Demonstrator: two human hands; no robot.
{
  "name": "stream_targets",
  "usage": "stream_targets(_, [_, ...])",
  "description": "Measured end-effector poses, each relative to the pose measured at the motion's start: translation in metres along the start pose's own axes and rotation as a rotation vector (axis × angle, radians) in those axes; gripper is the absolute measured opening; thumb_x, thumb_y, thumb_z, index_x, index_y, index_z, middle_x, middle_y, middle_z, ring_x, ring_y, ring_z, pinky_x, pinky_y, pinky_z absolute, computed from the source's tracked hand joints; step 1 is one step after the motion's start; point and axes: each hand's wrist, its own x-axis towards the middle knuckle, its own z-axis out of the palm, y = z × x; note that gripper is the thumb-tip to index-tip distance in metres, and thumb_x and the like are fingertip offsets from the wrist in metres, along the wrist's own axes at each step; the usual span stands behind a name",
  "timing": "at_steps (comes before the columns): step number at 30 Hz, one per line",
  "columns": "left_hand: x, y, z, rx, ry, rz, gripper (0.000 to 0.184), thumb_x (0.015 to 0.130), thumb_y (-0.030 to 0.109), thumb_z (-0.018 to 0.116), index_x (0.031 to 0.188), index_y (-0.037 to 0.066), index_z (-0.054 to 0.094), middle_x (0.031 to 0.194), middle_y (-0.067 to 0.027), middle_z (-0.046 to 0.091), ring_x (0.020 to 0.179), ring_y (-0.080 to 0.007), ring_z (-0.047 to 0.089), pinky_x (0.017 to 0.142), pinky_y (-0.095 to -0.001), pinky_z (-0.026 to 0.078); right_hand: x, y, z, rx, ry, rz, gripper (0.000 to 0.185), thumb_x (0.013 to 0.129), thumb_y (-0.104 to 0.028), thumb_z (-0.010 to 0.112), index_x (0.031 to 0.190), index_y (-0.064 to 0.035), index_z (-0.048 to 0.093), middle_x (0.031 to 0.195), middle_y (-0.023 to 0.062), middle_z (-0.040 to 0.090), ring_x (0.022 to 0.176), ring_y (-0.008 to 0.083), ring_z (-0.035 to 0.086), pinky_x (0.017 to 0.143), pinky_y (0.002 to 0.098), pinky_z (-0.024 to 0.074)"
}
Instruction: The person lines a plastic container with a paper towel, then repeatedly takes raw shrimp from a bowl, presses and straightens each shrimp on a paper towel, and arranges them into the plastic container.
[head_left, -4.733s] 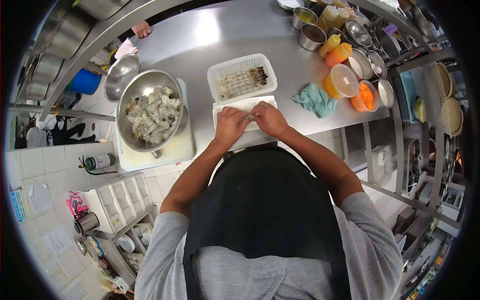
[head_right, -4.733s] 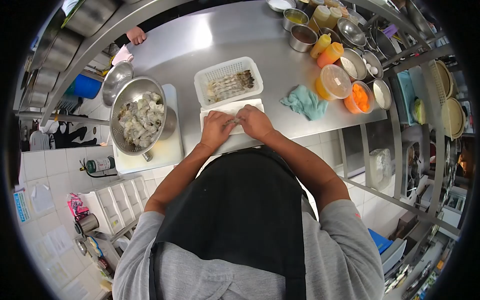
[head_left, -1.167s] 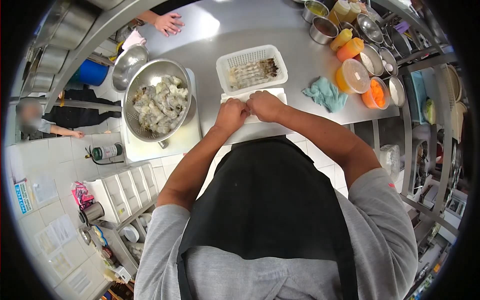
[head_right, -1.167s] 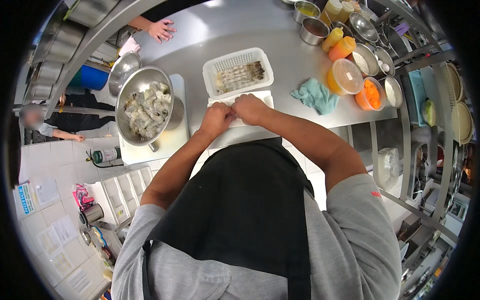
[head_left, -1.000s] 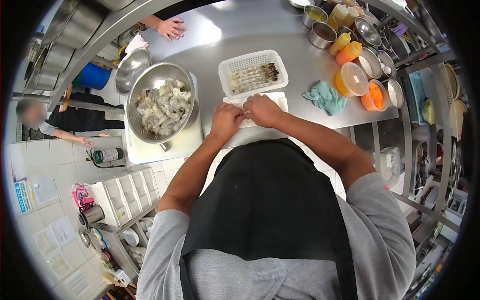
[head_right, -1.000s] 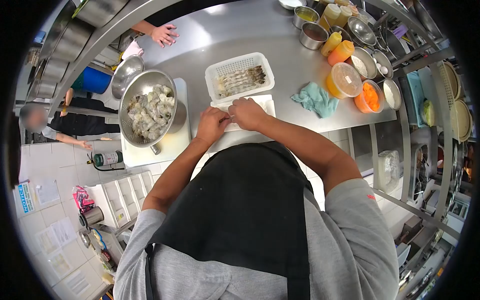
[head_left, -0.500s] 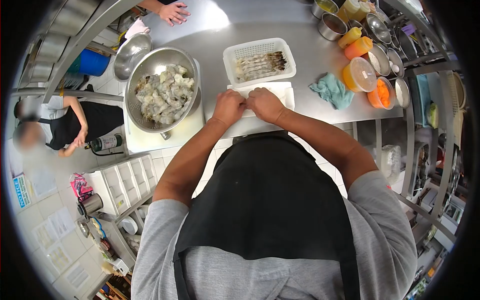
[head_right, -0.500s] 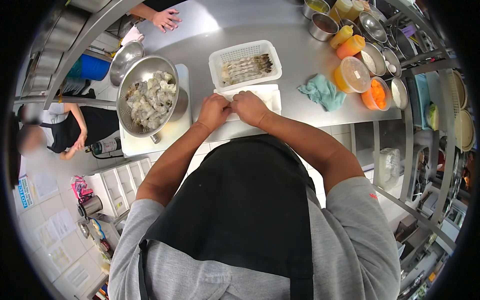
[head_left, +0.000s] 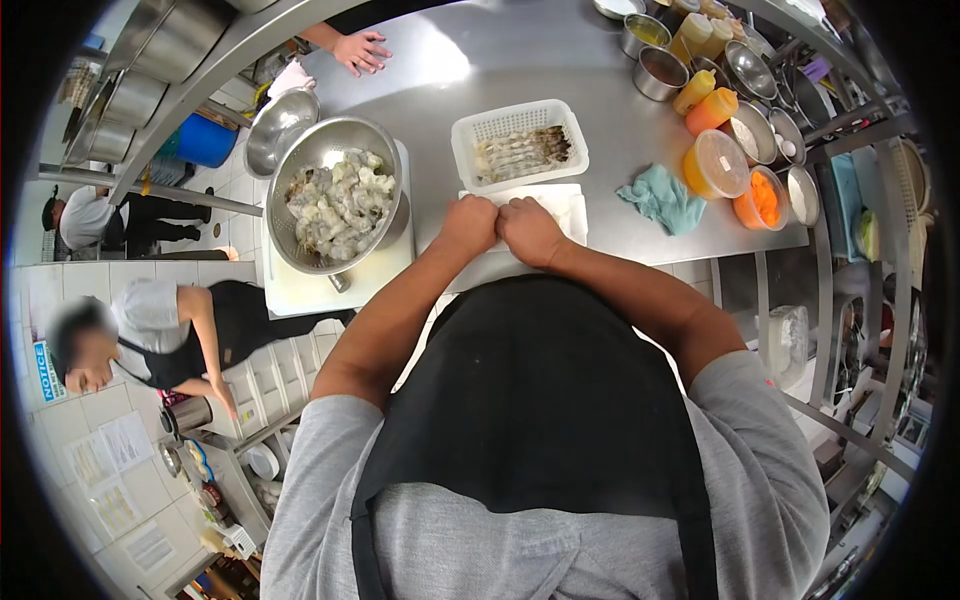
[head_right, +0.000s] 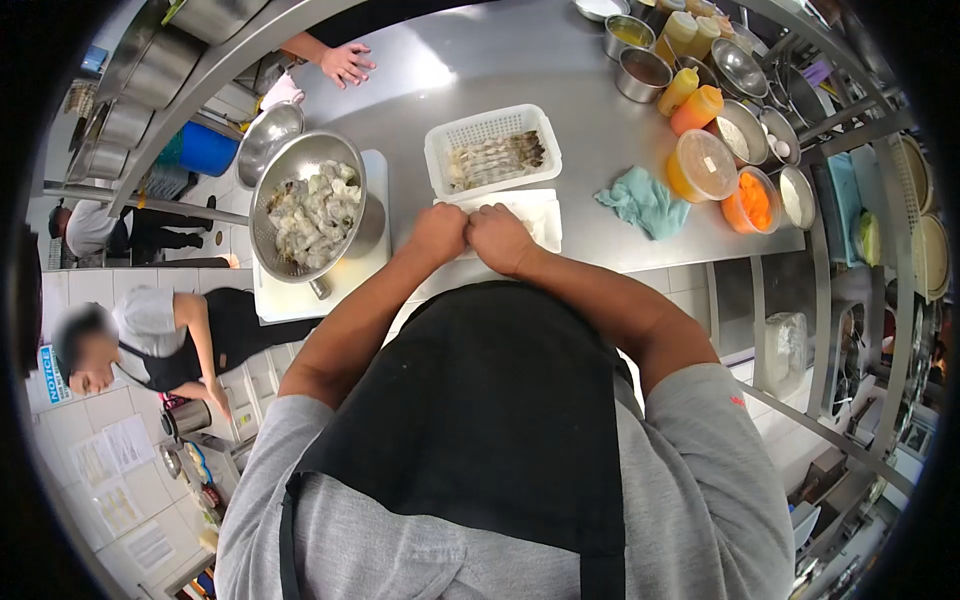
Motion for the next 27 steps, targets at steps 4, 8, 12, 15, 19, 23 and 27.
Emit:
stream_targets(4, [-0.023, -0.006, 0.005, -0.219, 0.151, 0.005, 0.014, 0.083, 0.020, 0.080, 0.090, 0.009, 0.082, 0.094, -0.0106, 0.079, 0.101, -0.0352, 0.072, 0.092, -0.0536, 0.055, -0.025, 0.018, -0.017, 0.093, 0.109, 0.091, 0.013, 0.090, -0.019, 0.073, 0.098, -0.0088, 0.076, 0.107, 0.0111, 0.070, 0.112, 0.0307, 0.064, 0.095, 0.0448, 0.0519])
stream_targets(8, [-0.048, -0.001, 0.010, -0.338, 0.253, -0.078, 0.020, 0.083, 0.021, 0.082, 0.100, 0.010, 0.081, 0.102, -0.0071, 0.077, 0.114, -0.0321, 0.066, 0.097, -0.0525, 0.049, -0.059, 0.048, -0.025, 0.193, 0.074, 0.152, 0.022, 0.092, -0.019, 0.075, 0.109, -0.0054, 0.077, 0.109, 0.0123, 0.069, 0.113, 0.0340, 0.063, 0.099, 0.0464, 0.0527])
stream_targets(12, [-0.043, 0.019, 0.004, -0.322, 0.383, -0.111, 0.032, 0.083, 0.024, 0.085, 0.112, 0.012, 0.079, 0.113, -0.0070, 0.075, 0.121, -0.0314, 0.062, 0.101, -0.0523, 0.046, -0.064, 0.056, -0.027, 0.264, 0.112, 0.128, 0.024, 0.094, -0.016, 0.072, 0.114, -0.0045, 0.078, 0.110, 0.0125, 0.068, 0.113, 0.0355, 0.063, 0.103, 0.0462, 0.0530])
stream_targets(15, [-0.025, 0.038, 0.009, -0.366, 0.359, -0.022, 0.038, 0.083, 0.027, 0.087, 0.117, 0.012, 0.078, 0.116, -0.0076, 0.074, 0.122, -0.0318, 0.062, 0.102, -0.0511, 0.045, -0.064, 0.060, -0.025, 0.310, 0.113, 0.121, 0.019, 0.094, -0.016, 0.072, 0.109, -0.0053, 0.077, 0.108, 0.0126, 0.067, 0.111, 0.0352, 0.064, 0.100, 0.0471, 0.0540])
stream_targets(19, [-0.007, 0.053, 0.028, -0.441, 0.254, 0.033, 0.038, 0.081, 0.030, 0.090, 0.113, 0.012, 0.081, 0.113, -0.0077, 0.075, 0.121, -0.0315, 0.062, 0.101, -0.0504, 0.045, -0.060, 0.067, -0.017, 0.318, 0.066, 0.113, 0.011, 0.094, -0.015, 0.072, 0.101, -0.0068, 0.075, 0.104, 0.0133, 0.065, 0.110, 0.0359, 0.065, 0.095, 0.0479, 0.0552])
stream_targets(23, [-0.011, 0.054, 0.020, -0.393, 0.293, 0.005, 0.032, 0.083, 0.030, 0.088, 0.110, 0.013, 0.083, 0.110, -0.0062, 0.075, 0.121, -0.0306, 0.062, 0.101, -0.0503, 0.043, -0.059, 0.068, -0.020, 0.312, -0.008, 0.139, 0.008, 0.095, -0.014, 0.071, 0.098, -0.0073, 0.074, 0.105, 0.0140, 0.065, 0.110, 0.0363, 0.065, 0.094, 0.0475, 0.0558])
stream_targets(27, [-0.035, 0.030, 0.015, -0.288, 0.389, -0.012, 0.025, 0.087, 0.030, 0.085, 0.106, 0.016, 0.084, 0.108, -0.0037, 0.076, 0.124, -0.0287, 0.061, 0.101, -0.0504, 0.041, -0.056, 0.066, -0.024, 0.328, -0.031, 0.163, 0.011, 0.093, -0.015, 0.073, 0.100, -0.0072, 0.074, 0.109, 0.0140, 0.067, 0.111, 0.0370, 0.065, 0.096, 0.0494, 0.0549])
